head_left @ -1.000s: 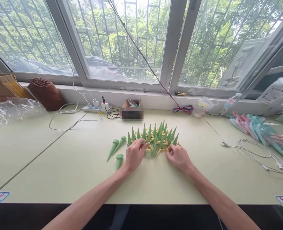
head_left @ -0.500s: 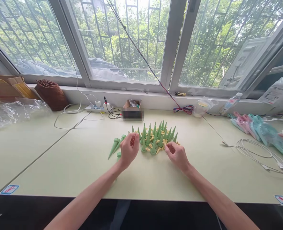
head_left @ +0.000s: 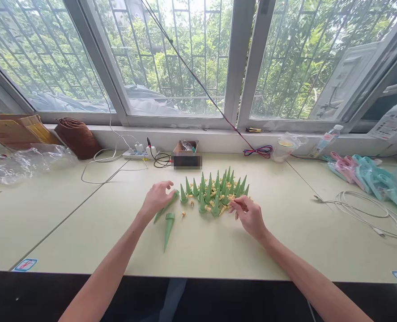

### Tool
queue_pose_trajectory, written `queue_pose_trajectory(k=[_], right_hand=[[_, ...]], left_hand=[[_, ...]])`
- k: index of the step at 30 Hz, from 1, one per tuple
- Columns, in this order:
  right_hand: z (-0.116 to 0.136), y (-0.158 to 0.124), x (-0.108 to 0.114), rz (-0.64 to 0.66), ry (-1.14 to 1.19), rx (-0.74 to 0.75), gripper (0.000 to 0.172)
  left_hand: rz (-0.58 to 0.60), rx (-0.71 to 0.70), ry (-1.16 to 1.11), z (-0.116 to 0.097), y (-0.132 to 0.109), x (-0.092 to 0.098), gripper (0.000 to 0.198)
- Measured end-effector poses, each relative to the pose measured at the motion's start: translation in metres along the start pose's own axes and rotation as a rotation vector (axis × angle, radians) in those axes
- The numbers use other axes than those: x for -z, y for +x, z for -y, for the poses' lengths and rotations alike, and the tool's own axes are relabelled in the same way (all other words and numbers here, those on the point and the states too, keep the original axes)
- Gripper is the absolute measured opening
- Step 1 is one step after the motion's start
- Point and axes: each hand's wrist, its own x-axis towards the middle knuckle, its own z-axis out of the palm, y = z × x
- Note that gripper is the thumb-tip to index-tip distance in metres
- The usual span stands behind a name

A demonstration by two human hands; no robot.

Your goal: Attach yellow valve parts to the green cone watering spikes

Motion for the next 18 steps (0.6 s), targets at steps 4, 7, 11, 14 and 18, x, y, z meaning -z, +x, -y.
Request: queue_pose_trajectory(k=[4, 7, 11, 14, 18], right_hand=[[-0.004, 0.0, -0.002, 0.04, 0.024, -0.003, 0.028], [-0.007, 0.0, -0.002, 0.069, 0.031, -0.018, 0.028], [-0.008, 0.0, -0.002, 0.098, 0.022, -0.028, 0.028], [-0.007, -0.001, -0.002, 0.108, 0.008, -0.031, 0.028], [-0.003, -0.001, -0.002, 0.092, -0.01, -0.021, 0.027]], left_hand=[[0.045, -0.037, 0.015, 0.003, 0.002, -0.012, 0.031], [0.04, -0.045, 0.018, 0.001, 0.002, -0.017, 0.028], [0.007, -0.054, -0.002, 0.003, 0.001, -0.018, 0.025], [-0.028, -0.057, -0.028, 0.006, 0.0, -0.018, 0.027], [-0.153, -0.05, -0.135, 0.003, -0.001, -0.011, 0.027]])
